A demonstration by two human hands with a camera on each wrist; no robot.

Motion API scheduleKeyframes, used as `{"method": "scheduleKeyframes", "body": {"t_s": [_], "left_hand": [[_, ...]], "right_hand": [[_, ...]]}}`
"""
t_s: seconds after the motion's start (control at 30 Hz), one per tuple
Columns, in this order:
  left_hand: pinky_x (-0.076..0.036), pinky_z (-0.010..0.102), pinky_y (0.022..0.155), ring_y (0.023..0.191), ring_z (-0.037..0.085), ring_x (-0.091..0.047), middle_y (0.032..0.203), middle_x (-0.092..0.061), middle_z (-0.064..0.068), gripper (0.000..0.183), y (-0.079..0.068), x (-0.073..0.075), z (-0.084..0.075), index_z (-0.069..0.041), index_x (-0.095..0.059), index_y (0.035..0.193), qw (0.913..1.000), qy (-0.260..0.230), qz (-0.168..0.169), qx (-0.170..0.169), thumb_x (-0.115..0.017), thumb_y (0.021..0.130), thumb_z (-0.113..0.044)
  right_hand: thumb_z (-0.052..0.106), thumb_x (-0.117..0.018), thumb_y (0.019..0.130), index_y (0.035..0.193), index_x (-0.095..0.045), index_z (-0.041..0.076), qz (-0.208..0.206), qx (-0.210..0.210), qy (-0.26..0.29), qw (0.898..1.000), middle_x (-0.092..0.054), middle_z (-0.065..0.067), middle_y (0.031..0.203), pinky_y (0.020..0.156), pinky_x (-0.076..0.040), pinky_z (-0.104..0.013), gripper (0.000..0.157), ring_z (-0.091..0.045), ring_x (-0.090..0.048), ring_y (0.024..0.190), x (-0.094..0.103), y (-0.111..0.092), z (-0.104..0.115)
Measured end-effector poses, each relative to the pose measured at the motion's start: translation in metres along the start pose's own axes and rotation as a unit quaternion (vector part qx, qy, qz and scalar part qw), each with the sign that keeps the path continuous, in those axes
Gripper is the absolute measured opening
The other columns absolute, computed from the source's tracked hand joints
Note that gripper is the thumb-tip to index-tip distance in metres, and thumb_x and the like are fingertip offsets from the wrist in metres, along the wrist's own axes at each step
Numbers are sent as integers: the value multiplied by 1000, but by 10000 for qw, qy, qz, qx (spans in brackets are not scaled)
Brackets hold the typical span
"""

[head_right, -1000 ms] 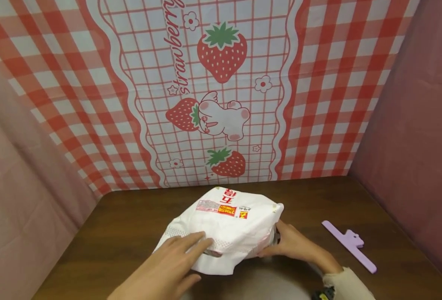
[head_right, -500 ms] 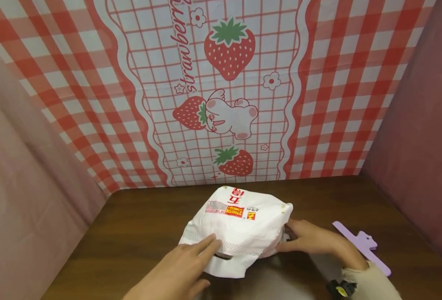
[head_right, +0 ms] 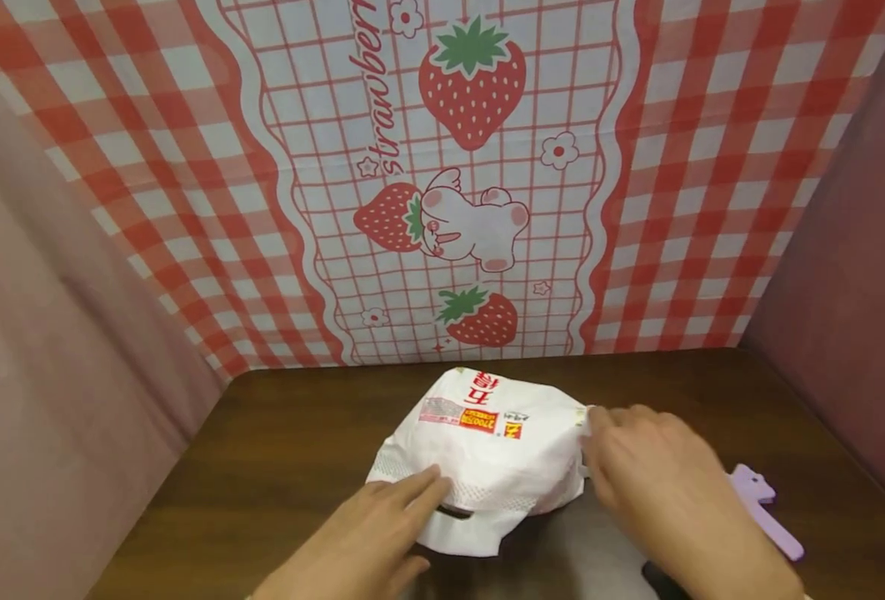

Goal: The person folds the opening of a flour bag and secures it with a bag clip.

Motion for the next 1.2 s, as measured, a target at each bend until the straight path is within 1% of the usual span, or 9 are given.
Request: {"method": "scheduleKeyframes", "body": {"t_s": [0.1,0.13,0.27,0.43,0.53,0.63,0.77,1.0,1.2], "left_hand": [[-45,32,75,94,12,-56,113,-52,-1,65,-2,2,2,-15,-43,116,9999,-48,34,142,-78,64,-31],[-45,33,76,96,12,-55,114,-52,-2,64,-3,3,3,-16,-43,117,9998,-83,38,164,-78,65,-30],[-45,33,76,97,10,-54,114,-52,-3,63,-3,4,3,-17,-43,119,9997,-210,41,91,-77,67,-30],[-46,33,77,103,9,-52,120,-50,-5,65,-3,6,4,-18,-44,123,9997,-234,84,-5,-76,68,-32],[-46,34,78,106,9,-51,120,-50,-4,60,-3,9,7,-19,-46,120,9996,-268,44,1,-75,69,-31],[-46,35,80,107,13,-51,119,-52,-1,57,-4,12,11,-18,-48,119,9998,-141,-125,74,-75,70,-30],[-44,41,87,116,21,-47,126,-49,6,61,-5,12,16,-16,-45,124,9993,73,-198,320,-74,72,-30],[-35,50,95,128,28,-32,140,-34,11,80,0,-5,17,-18,-34,136,9985,18,33,550,-74,70,-36],[-35,51,94,129,29,-30,143,-27,14,93,3,-16,16,-19,-28,140,9984,-91,-106,539,-78,64,-38]], "right_hand": [[42,-36,94,99,-62,5,-930,1223,211,9879,-63,-5,95,78,-46,-41,45,-23,-58,92,-2,4,43],[43,-30,95,104,-61,4,-940,1495,290,9839,-61,-8,104,84,-44,-41,50,-24,-56,99,-7,5,53],[40,-48,90,113,-58,7,-552,2090,273,9760,-55,-11,119,89,-42,-39,41,-25,-49,112,-30,1,77],[49,-66,73,126,-49,7,102,2082,80,9780,-44,-20,131,94,-38,-44,70,-34,-38,122,-56,-7,87],[47,-76,59,129,-45,3,243,1996,44,9796,-38,-26,133,95,-36,-49,88,-39,-35,123,-64,-8,92],[30,-80,56,128,-45,3,118,1912,-20,9815,-38,-28,132,94,-35,-51,85,-41,-35,123,-68,-7,96],[13,-75,62,129,-44,5,175,1860,-141,9823,-38,-27,133,95,-35,-51,74,-40,-35,123,-69,-7,98],[15,-76,60,131,-42,5,641,1901,-80,9796,-33,-26,136,96,-33,-52,80,-40,-31,125,-69,-10,96],[16,-75,59,129,-45,5,577,2040,-72,9772,-38,-25,133,94,-35,-51,76,-39,-36,123,-66,-10,93]]}}
Point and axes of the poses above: each hand's wrist, its own y-axis towards the middle knuckle, its own x-axis out of the back of the hand, z = x × y, the point moved 3 cm from there along y, towards the middle knuckle
